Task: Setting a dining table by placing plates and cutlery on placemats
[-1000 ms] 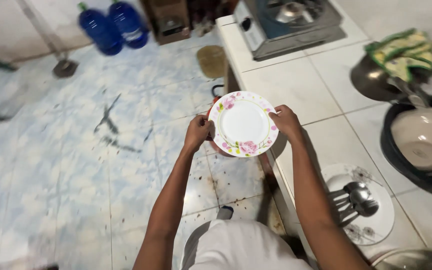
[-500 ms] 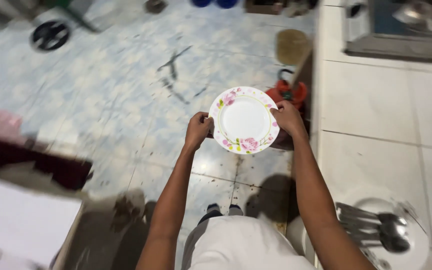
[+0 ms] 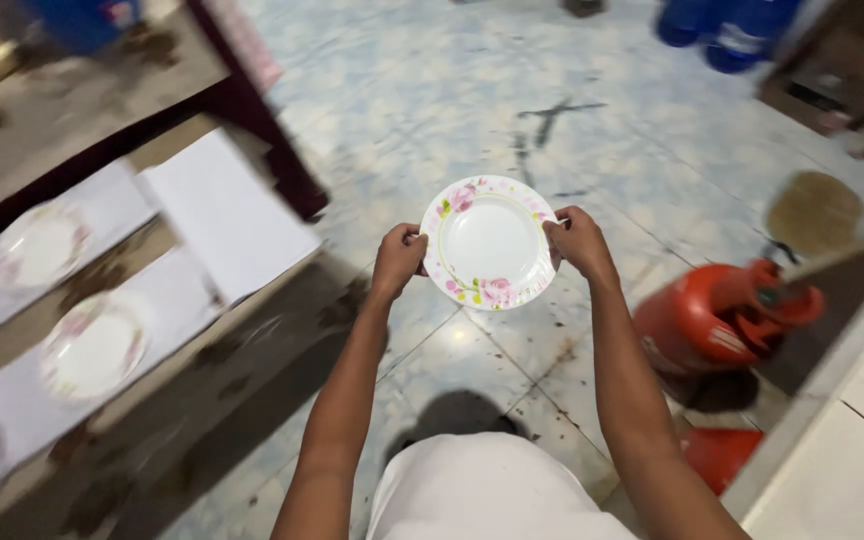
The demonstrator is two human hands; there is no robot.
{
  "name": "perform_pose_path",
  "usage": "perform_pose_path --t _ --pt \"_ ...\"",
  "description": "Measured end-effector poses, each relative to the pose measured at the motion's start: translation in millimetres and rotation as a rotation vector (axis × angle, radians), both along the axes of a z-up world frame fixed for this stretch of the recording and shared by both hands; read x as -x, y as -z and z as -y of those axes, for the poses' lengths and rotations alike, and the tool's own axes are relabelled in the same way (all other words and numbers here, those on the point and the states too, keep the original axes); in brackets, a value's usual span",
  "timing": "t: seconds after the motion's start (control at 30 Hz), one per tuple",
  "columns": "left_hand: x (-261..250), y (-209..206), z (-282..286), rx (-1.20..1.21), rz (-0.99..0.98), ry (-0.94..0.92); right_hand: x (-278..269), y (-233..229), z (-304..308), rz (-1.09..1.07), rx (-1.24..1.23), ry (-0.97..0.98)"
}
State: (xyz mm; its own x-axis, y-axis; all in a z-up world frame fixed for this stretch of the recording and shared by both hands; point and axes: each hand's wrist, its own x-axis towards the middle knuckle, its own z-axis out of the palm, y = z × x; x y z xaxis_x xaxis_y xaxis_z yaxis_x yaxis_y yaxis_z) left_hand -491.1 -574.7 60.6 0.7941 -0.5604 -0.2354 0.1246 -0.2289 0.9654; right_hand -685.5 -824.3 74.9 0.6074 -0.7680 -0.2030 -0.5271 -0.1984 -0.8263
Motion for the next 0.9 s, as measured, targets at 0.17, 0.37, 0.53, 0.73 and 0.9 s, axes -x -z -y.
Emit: perform_pose_path --t 0.17,0.37,0.53,0.73,0.9 --pt "-49 39 -82 -0.019 0.043 -0.15 -71 1 -61 0.012 -0.009 -0.153" --pt "-65 42 -186 -0.026 0.081 -0.302 -125 -5 -150 0.018 -0.043 -0.3" --pt "-84 62 -258 -0.034 0.104 -0.45 -172 2 -207 0.048 -0.075 -0.443" --pt "-85 65 -317 -0.055 0.129 -0.6 -215 5 -258 0.021 -0.068 -0.582" --pt "-91 74 -346 -0.013 0.1 -0.691 -249 1 -286 0.007 -0.056 -0.7"
